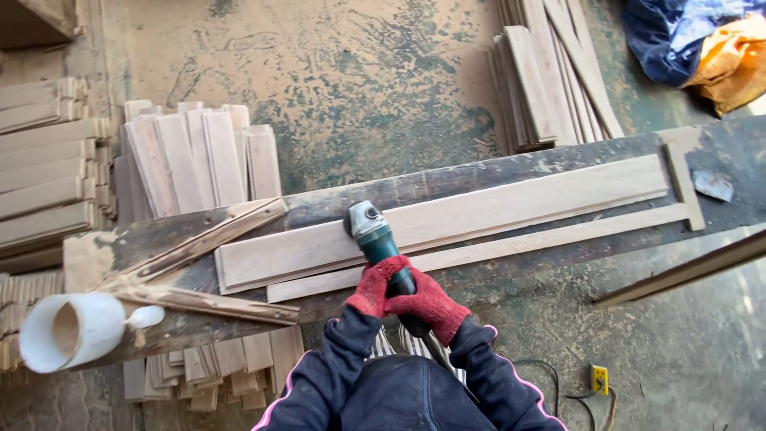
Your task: The recorder is using an angle grinder with a sanding disc to smooth the surfaces of long wooden planks.
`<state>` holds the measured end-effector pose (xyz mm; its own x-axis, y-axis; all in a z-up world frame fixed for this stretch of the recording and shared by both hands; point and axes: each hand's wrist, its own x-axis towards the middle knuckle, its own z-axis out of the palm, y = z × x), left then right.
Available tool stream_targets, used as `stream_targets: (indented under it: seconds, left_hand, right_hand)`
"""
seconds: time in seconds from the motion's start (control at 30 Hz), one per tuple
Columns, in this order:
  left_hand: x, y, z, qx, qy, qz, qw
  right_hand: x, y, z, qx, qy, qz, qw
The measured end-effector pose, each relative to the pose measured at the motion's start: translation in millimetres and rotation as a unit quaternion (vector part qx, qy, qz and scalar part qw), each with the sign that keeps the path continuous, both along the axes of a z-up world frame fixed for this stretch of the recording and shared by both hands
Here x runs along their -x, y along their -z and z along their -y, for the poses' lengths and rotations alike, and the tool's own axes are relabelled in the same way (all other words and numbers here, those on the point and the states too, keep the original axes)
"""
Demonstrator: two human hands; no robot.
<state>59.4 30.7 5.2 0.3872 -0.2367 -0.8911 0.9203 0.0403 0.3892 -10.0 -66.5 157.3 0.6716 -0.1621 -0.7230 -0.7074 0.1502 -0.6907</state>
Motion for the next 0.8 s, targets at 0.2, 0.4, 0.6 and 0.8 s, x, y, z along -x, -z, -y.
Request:
stream_targets:
  seconds: [0.2, 0.4, 0.6, 0.8]
  left_hand:
    - [31, 44, 121, 0.121, 0.055, 0.033, 0.991]
    - [56, 63, 234, 0.137, 0.025, -0.014, 0.99]
    - [50, 19, 244, 0.099, 0.093, 0.005, 0.991]
    - [44, -62, 175, 0.137, 0.124, 0.065, 0.981]
  right_hand:
    - [50, 48, 104, -0.045, 0.171, 0.022, 0.984]
    - [90, 62, 179, -0.047, 0.241, 0.031, 0.969]
    - [96, 75, 190, -0.034, 0.261, 0.039, 0.964]
    - [96, 72, 161, -0.09, 0.185, 0.02, 0.978]
